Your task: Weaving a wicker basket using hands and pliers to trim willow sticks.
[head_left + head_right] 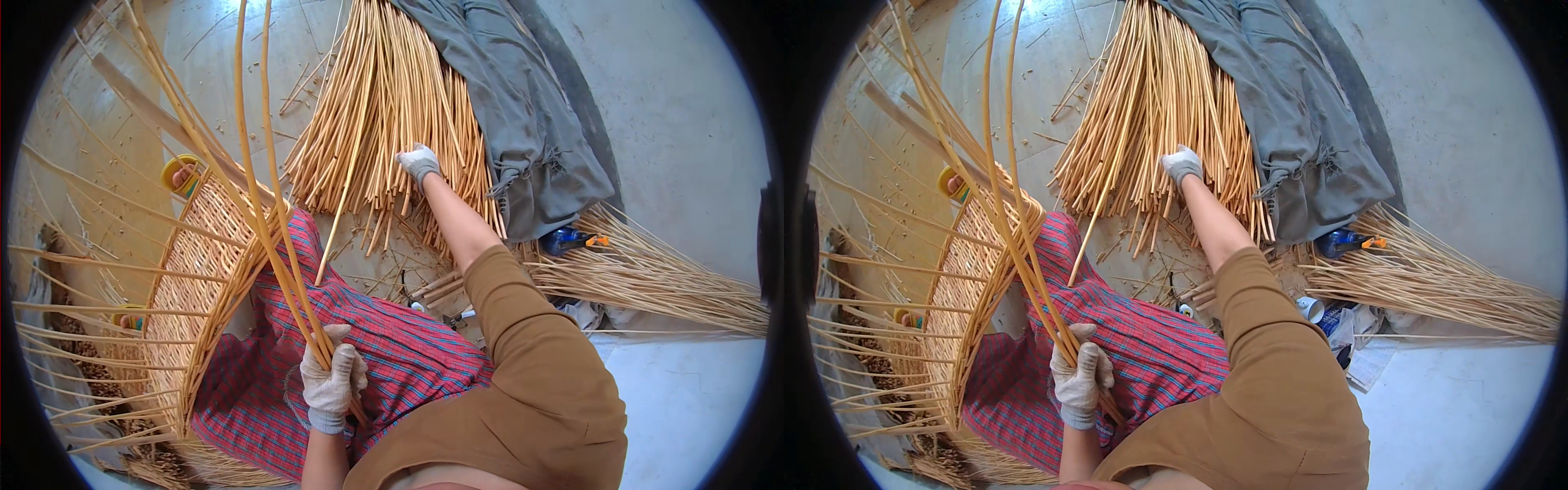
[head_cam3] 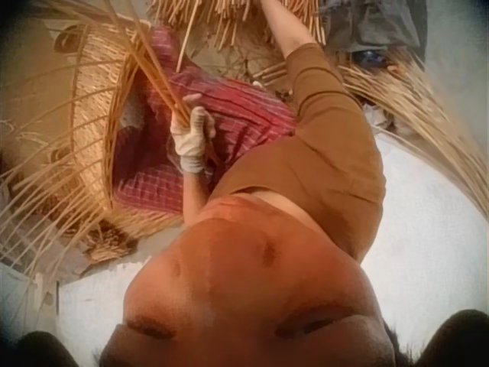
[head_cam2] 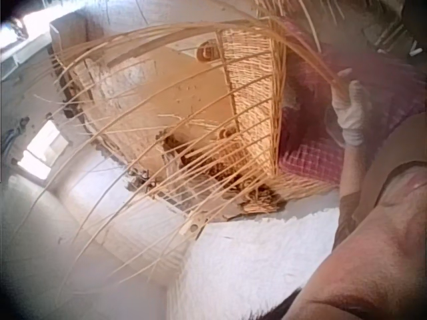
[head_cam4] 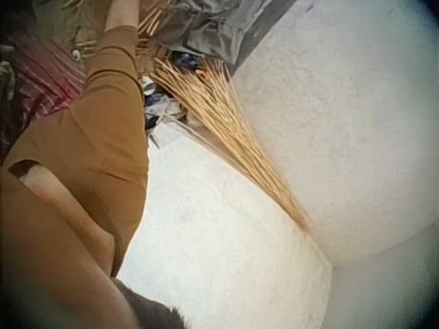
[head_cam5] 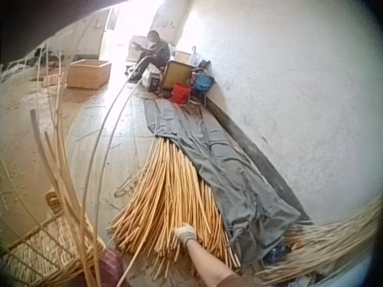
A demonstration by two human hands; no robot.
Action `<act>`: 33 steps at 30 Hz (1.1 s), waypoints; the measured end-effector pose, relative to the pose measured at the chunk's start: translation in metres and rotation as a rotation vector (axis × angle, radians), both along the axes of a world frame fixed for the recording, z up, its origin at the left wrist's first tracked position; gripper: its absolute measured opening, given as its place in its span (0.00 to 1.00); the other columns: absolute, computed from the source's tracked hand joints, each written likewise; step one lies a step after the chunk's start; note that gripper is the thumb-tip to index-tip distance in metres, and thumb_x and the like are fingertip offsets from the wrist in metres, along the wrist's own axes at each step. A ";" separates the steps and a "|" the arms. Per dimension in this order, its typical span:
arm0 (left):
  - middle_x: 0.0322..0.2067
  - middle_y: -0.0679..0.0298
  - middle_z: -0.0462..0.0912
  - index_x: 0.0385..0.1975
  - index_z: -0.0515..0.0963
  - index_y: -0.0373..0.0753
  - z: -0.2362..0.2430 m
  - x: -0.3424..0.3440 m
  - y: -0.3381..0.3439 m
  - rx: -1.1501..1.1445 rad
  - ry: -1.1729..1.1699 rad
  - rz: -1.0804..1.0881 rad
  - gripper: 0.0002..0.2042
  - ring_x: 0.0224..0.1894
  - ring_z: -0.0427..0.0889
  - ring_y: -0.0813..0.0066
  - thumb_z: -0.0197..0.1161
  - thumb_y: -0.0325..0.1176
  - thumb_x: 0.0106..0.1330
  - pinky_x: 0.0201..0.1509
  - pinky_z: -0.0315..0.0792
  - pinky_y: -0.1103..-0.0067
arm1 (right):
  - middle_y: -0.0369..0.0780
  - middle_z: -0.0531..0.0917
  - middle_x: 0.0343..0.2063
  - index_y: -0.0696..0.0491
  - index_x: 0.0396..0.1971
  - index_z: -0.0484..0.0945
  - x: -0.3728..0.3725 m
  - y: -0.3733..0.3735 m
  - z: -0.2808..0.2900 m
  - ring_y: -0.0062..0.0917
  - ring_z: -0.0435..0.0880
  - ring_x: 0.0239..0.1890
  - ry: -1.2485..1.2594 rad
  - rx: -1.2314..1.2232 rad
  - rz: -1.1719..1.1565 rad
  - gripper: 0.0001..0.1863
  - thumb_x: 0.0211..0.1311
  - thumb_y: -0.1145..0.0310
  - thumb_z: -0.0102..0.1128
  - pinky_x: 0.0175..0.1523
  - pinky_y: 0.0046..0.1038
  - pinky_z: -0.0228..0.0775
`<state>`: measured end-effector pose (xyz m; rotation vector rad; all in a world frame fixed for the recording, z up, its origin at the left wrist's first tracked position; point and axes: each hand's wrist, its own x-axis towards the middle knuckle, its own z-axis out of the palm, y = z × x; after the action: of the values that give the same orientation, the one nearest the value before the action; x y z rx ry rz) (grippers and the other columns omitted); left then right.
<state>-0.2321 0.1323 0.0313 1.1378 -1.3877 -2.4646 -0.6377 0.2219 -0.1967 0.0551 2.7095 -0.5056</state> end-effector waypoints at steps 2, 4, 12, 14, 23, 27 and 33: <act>0.14 0.66 0.73 0.49 0.70 0.34 -0.002 0.001 0.000 -0.013 0.008 -0.002 0.10 0.10 0.68 0.82 0.54 0.31 0.72 0.12 0.62 0.85 | 0.48 0.82 0.39 0.58 0.64 0.61 0.000 0.006 0.002 0.30 0.84 0.31 -0.303 -0.547 -0.239 0.31 0.62 0.70 0.58 0.35 0.31 0.78; 0.14 0.66 0.73 0.49 0.70 0.34 -0.004 0.002 0.000 -0.019 0.009 -0.005 0.10 0.10 0.68 0.82 0.54 0.31 0.73 0.12 0.62 0.85 | 0.38 0.76 0.27 0.58 0.51 0.71 0.006 0.012 0.014 0.21 0.75 0.20 -0.398 -0.933 -0.468 0.14 0.68 0.74 0.53 0.23 0.23 0.72; 0.17 0.63 0.76 0.50 0.70 0.35 -0.017 0.007 -0.001 0.013 0.095 0.004 0.11 0.11 0.70 0.83 0.54 0.31 0.73 0.12 0.64 0.86 | 0.31 0.71 0.18 0.54 0.48 0.73 0.147 0.022 0.153 0.15 0.71 0.16 -0.879 -1.475 -0.399 0.11 0.73 0.65 0.46 0.16 0.19 0.70; 0.18 0.64 0.76 0.50 0.70 0.35 -0.018 0.007 0.001 -0.005 0.116 -0.005 0.11 0.13 0.72 0.83 0.55 0.31 0.72 0.15 0.67 0.86 | 0.31 0.73 0.21 0.52 0.51 0.71 0.213 0.022 0.191 0.18 0.76 0.19 -1.111 -1.735 -0.524 0.13 0.70 0.68 0.52 0.26 0.24 0.79; 0.31 0.59 0.83 0.54 0.69 0.34 0.037 0.055 -0.039 -0.138 0.095 -0.003 0.24 0.29 0.82 0.74 0.66 0.43 0.65 0.34 0.79 0.81 | 0.41 0.83 0.28 0.50 0.56 0.64 0.399 0.033 0.255 0.28 0.85 0.31 -1.415 -1.528 0.309 0.17 0.73 0.61 0.48 0.37 0.30 0.79; 0.32 0.55 0.84 0.60 0.65 0.31 0.063 0.080 -0.041 0.174 0.143 -0.194 0.35 0.30 0.83 0.70 0.68 0.50 0.61 0.34 0.80 0.79 | 0.42 0.83 0.34 0.56 0.47 0.66 0.428 0.023 0.272 0.28 0.85 0.36 -1.668 -1.495 0.517 0.12 0.74 0.63 0.47 0.45 0.31 0.78; 0.29 0.58 0.82 0.59 0.66 0.28 0.067 0.069 -0.033 0.181 0.252 -0.197 0.31 0.32 0.83 0.69 0.67 0.41 0.63 0.41 0.79 0.74 | 0.41 0.85 0.37 0.57 0.44 0.77 0.394 0.005 0.283 0.26 0.85 0.38 -1.115 -1.041 1.093 0.26 0.69 0.45 0.52 0.45 0.28 0.79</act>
<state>-0.1626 0.0994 0.0984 0.7123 -1.2809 -2.8011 -0.2437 0.2270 0.0864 -0.9940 0.9193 -0.9895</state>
